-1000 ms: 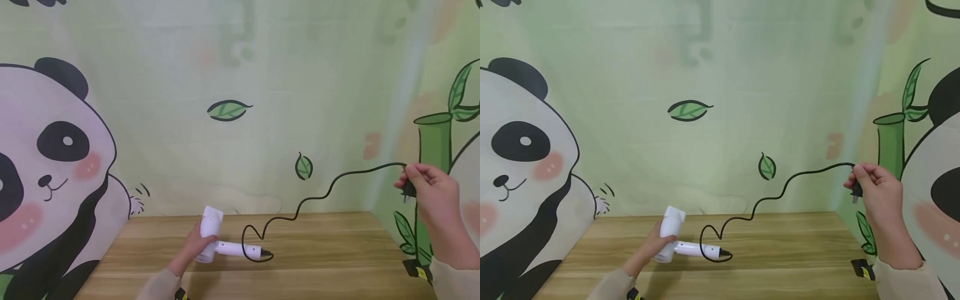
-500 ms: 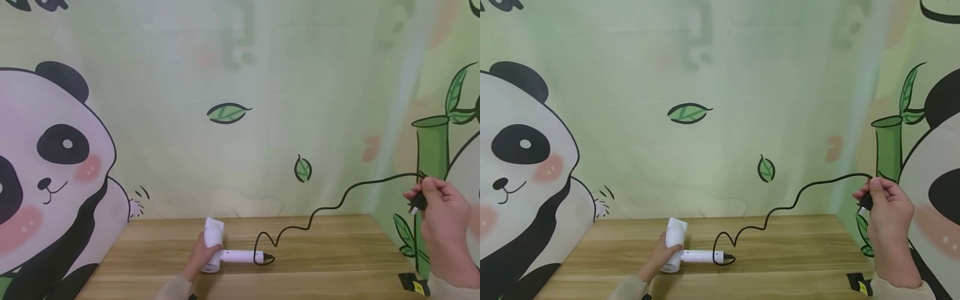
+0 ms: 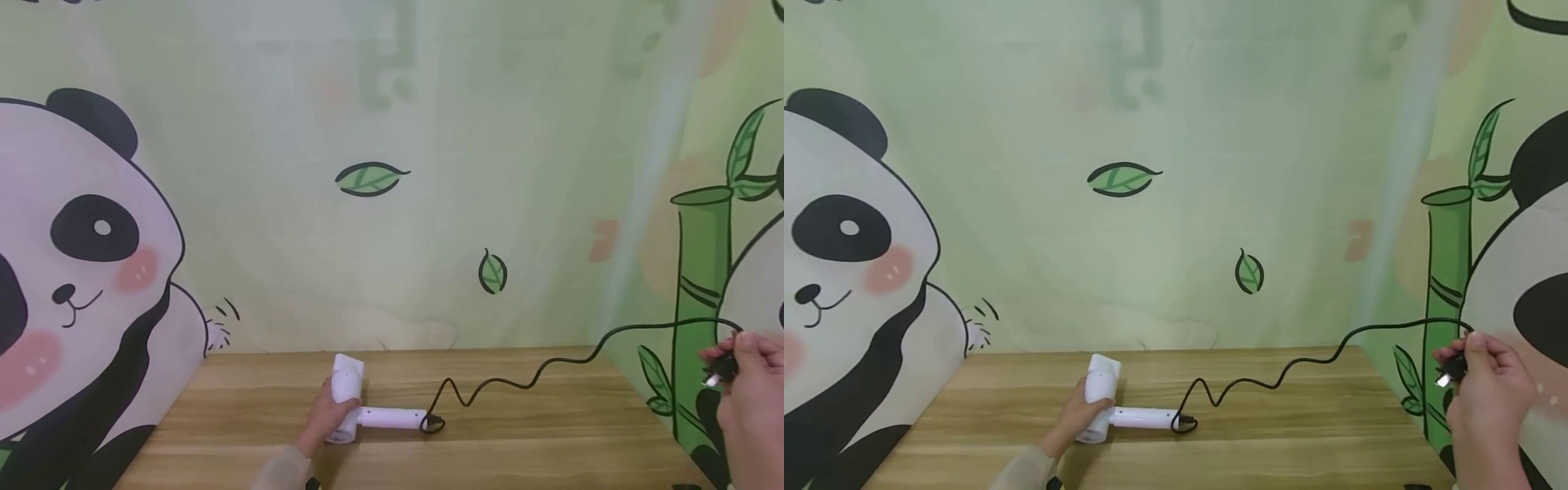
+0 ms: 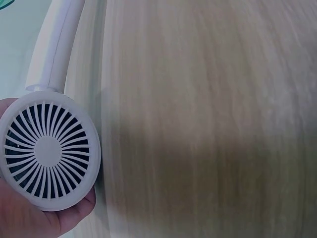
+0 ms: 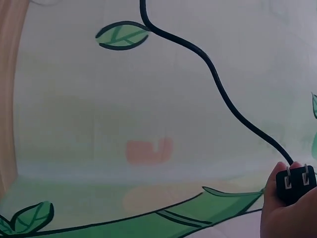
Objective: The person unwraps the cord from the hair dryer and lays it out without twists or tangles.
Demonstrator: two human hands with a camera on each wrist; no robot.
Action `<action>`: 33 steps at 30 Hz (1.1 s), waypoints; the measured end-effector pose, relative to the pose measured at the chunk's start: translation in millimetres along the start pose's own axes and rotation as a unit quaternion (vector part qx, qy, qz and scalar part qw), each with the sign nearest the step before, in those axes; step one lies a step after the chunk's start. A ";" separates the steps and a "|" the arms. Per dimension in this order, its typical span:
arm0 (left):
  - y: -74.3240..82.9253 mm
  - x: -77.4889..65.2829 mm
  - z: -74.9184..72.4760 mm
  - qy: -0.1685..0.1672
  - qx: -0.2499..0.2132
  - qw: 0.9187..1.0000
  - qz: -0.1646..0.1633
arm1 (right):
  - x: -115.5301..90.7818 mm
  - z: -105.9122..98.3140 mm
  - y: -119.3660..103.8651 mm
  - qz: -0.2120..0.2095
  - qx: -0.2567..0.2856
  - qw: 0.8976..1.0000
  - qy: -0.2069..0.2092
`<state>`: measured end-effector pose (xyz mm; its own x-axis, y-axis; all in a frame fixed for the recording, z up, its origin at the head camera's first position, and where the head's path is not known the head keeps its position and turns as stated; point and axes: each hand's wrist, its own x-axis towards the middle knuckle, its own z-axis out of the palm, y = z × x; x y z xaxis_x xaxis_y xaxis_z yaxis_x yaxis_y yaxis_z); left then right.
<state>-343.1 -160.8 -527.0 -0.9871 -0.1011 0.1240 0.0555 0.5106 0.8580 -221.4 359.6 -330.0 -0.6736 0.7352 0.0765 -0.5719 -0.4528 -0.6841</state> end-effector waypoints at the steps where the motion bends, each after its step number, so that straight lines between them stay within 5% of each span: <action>1: -0.2 0.0 0.6 -0.002 -0.003 1.000 0.004 | -2.7 -1.5 4.1 0.005 -0.039 0.999 -0.001; 8: 0.2 1.5 5.4 -0.009 0.007 1.000 0.013 | -10.9 3.0 43.5 0.050 -0.193 0.978 -0.059; 11: 2.0 1.4 6.5 -0.014 0.023 1.000 0.012 | -14.4 2.1 64.4 0.064 -0.256 0.960 -0.096; 19: 6.4 0.4 7.9 -0.015 0.030 0.999 0.011 | -30.9 2.9 115.4 0.044 -0.434 0.881 -0.182; 29: 3.7 -0.6 10.2 -0.016 0.024 1.000 0.001 | -41.9 -7.8 159.3 0.073 -0.515 0.810 -0.273; 33: 5.4 1.6 10.1 -0.018 0.031 0.999 -0.009 | -44.7 -16.5 178.9 0.054 -0.565 0.760 -0.317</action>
<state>-345.9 -149.5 -527.2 -0.9928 -0.0801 0.0895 0.0292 0.5616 0.8269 -285.8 254.1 -467.8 -0.9830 0.1724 0.0639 0.0297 0.4915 -0.8704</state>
